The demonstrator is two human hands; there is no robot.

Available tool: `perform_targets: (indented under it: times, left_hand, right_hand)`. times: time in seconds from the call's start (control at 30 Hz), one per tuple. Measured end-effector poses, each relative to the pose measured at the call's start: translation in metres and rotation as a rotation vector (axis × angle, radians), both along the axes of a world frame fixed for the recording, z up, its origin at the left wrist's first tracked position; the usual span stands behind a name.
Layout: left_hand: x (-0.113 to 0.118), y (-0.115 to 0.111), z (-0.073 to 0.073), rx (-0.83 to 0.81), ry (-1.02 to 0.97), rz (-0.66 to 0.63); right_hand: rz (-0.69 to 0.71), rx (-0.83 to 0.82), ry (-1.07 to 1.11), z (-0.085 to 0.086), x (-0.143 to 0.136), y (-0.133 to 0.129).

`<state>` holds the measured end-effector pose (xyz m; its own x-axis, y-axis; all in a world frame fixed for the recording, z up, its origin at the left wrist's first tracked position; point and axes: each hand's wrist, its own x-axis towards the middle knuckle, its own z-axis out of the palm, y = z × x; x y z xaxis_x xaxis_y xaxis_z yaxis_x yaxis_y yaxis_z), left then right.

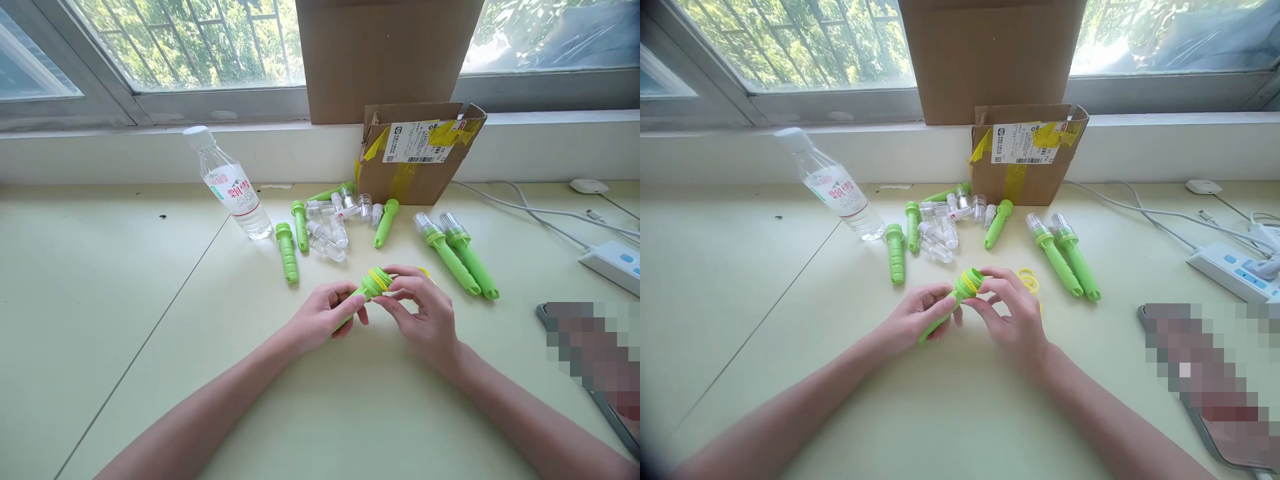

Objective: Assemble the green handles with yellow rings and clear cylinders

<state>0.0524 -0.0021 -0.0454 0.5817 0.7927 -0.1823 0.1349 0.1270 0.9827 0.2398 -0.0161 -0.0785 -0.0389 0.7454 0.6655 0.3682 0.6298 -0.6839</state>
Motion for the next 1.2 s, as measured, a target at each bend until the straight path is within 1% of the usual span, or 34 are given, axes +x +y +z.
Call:
perform_targets:
  times: [0.2,0.37,0.63,0.8,1.07,1.2]
  left_hand:
    - [0.0007,-0.0002,-0.0017,-0.047,0.058,0.062]
    - [0.0017,-0.0006,-0.0022,-0.086,0.011,0.091]
    - [0.0000,0.0027,-0.0023,-0.121,-0.075,0.066]
    - [-0.0010,0.0028,-0.0008,-0.117,-0.070,0.060]
    - [-0.0002,0.0026,-0.0021,-0.073,-0.073,0.021]
    - [0.0002,0.0013,0.0003,-0.058,-0.050,0.014]
  right_hand:
    - [0.007,0.024,-0.034,0.0015,-0.0039,-0.0037]
    - [0.005,0.033,-0.058,-0.0003,-0.0022,-0.0042]
    - [-0.018,0.079,-0.096,-0.0013,0.0001,-0.0016]
    - [-0.001,0.065,-0.074,-0.0002,-0.0002,-0.0018]
    - [-0.012,0.045,-0.062,0.0004,0.0009,-0.0016]
    - [-0.012,0.028,-0.053,0.0015,0.0004,-0.0010]
